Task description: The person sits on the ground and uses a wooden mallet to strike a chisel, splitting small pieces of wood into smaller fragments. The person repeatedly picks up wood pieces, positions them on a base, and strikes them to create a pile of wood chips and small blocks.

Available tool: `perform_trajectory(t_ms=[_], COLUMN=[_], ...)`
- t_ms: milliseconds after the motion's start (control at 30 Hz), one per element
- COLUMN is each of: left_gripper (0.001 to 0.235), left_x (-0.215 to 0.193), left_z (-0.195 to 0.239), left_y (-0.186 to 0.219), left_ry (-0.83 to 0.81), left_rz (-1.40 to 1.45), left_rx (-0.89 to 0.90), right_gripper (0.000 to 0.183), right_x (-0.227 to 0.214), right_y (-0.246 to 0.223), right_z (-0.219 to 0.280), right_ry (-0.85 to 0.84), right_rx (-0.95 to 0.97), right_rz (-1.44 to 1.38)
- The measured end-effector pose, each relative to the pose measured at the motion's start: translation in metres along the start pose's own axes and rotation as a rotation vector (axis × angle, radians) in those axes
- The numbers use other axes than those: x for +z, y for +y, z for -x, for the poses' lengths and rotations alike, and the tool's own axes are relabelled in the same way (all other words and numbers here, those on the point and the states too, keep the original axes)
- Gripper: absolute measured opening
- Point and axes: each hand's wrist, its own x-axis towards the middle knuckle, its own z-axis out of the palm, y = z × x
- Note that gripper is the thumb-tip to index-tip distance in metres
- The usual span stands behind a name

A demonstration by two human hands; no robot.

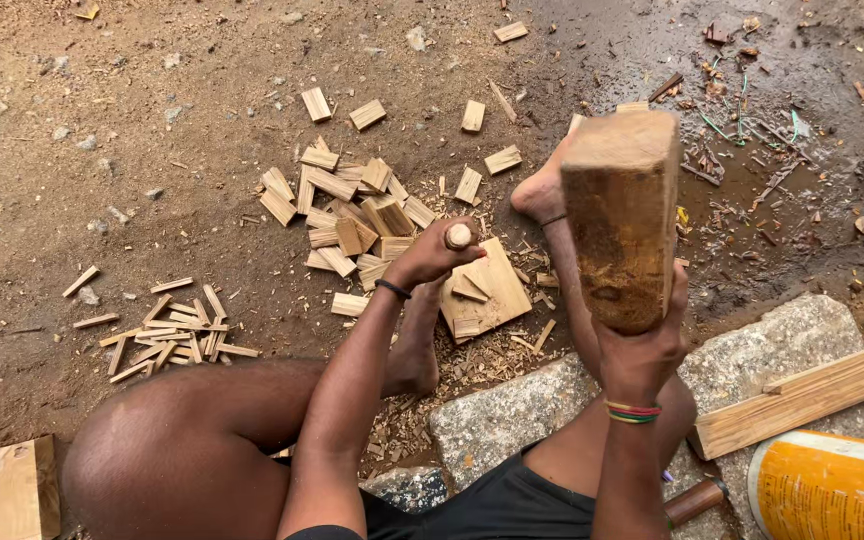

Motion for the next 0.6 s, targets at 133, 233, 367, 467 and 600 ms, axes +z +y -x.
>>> perform_trajectory(t_ms=[133, 233, 367, 467, 600], left_gripper=[0.026, 0.034, 0.050, 0.055, 0.047], left_x=[0.004, 0.008, 0.009, 0.004, 0.009], left_z=[0.001, 0.000, 0.007, 0.009, 0.017], left_y=[-0.021, -0.044, -0.037, -0.008, 0.006], left_ry=[-0.017, -0.004, -0.047, 0.015, -0.011], left_rz=[-0.101, -0.133, -0.043, -0.200, -0.242], left_rx=[-0.052, 0.044, 0.050, 0.106, -0.055], right_gripper=[0.105, 0.094, 0.087, 0.083, 0.090], right_x=[0.006, 0.011, 0.006, 0.003, 0.003], right_y=[-0.013, -0.018, -0.026, -0.031, -0.029], right_z=[-0.011, -0.016, -0.022, -0.022, -0.019], right_ry=[-0.165, -0.213, -0.204, -0.185, -0.187], right_rx=[-0.040, -0.236, -0.309, -0.112, -0.143], right_rz=[0.199, 0.247, 0.310, 0.223, 0.135])
